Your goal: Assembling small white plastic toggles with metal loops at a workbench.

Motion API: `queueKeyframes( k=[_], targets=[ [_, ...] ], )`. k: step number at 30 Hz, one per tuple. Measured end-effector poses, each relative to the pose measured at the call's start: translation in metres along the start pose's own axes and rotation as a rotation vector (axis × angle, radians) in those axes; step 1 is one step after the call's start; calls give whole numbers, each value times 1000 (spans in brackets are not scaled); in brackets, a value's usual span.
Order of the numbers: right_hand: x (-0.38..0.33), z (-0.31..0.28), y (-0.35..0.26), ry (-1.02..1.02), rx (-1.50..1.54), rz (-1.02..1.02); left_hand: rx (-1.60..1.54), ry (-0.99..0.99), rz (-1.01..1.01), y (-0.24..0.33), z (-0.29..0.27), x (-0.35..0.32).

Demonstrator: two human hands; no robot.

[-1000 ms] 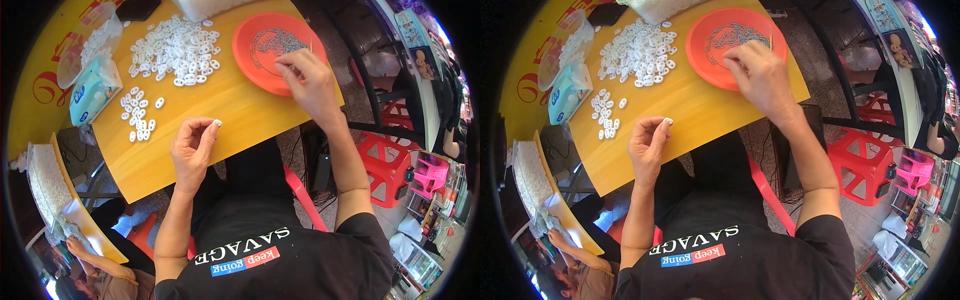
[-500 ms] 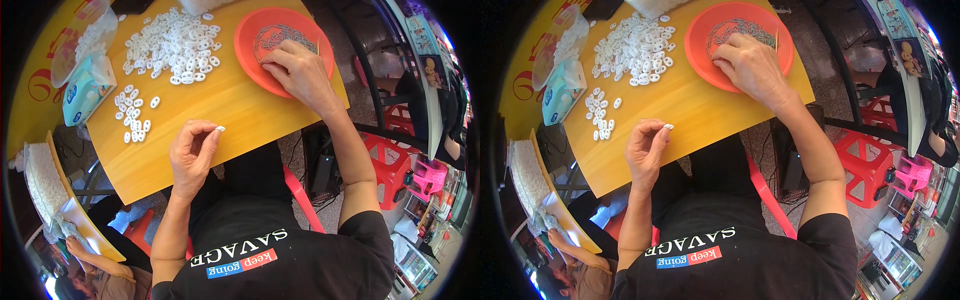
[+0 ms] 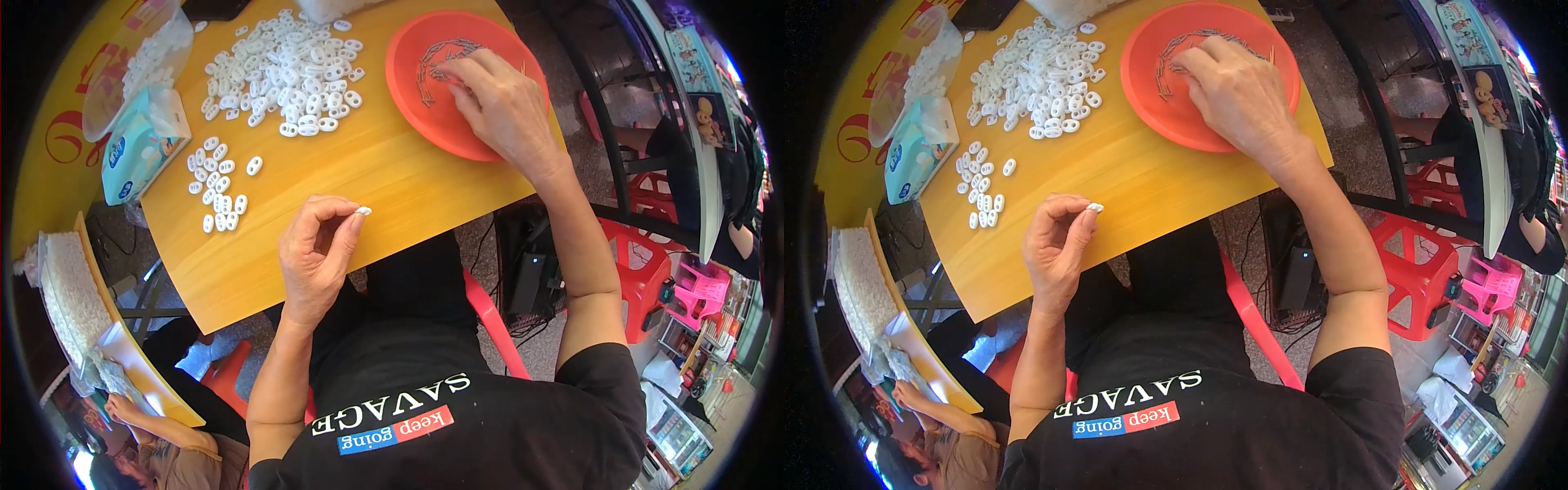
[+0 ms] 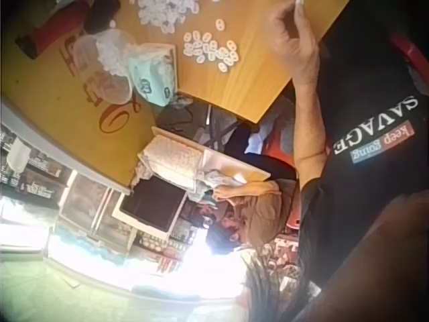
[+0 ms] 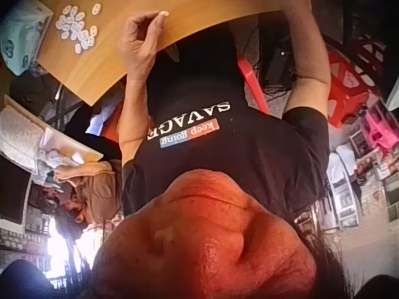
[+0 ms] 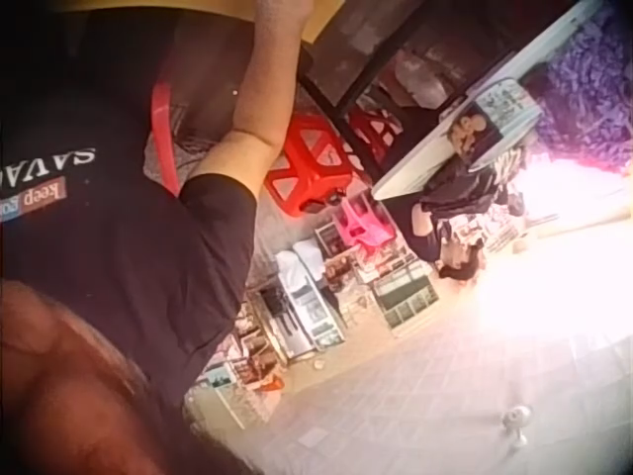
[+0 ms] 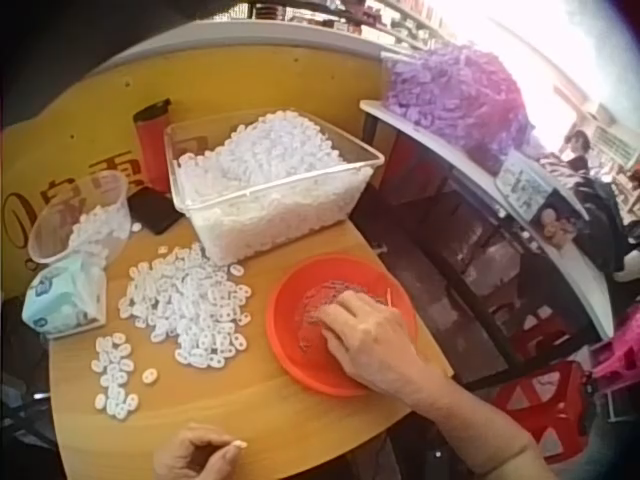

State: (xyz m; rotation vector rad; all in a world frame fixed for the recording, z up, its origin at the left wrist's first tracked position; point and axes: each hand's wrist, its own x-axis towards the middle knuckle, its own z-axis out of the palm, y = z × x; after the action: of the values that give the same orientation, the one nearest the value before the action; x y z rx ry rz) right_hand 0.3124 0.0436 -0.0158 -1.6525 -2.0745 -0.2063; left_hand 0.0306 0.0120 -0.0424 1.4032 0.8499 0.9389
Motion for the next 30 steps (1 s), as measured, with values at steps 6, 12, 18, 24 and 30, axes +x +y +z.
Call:
queueKeyframes(
  k=[6, 12, 18, 24, 30],
  targets=[
    [-3, -4, 5, -44, 125, -9, 9, 14, -3, -1, 1, -1],
    [2, -2, 1, -64, 124, -11, 24, 10, 3, -1, 1, 0],
    [9, 2, 0, -110, 87, -15, 39, 16, 2, -1, 0, -1],
    [11, 5, 0, -127, 94, -38, 19, 10, 2, -1, 0, -1],
    [19, 3, -5, -178, 3, -48, 10, 7, -12, 0, 0, 0]
  ],
)
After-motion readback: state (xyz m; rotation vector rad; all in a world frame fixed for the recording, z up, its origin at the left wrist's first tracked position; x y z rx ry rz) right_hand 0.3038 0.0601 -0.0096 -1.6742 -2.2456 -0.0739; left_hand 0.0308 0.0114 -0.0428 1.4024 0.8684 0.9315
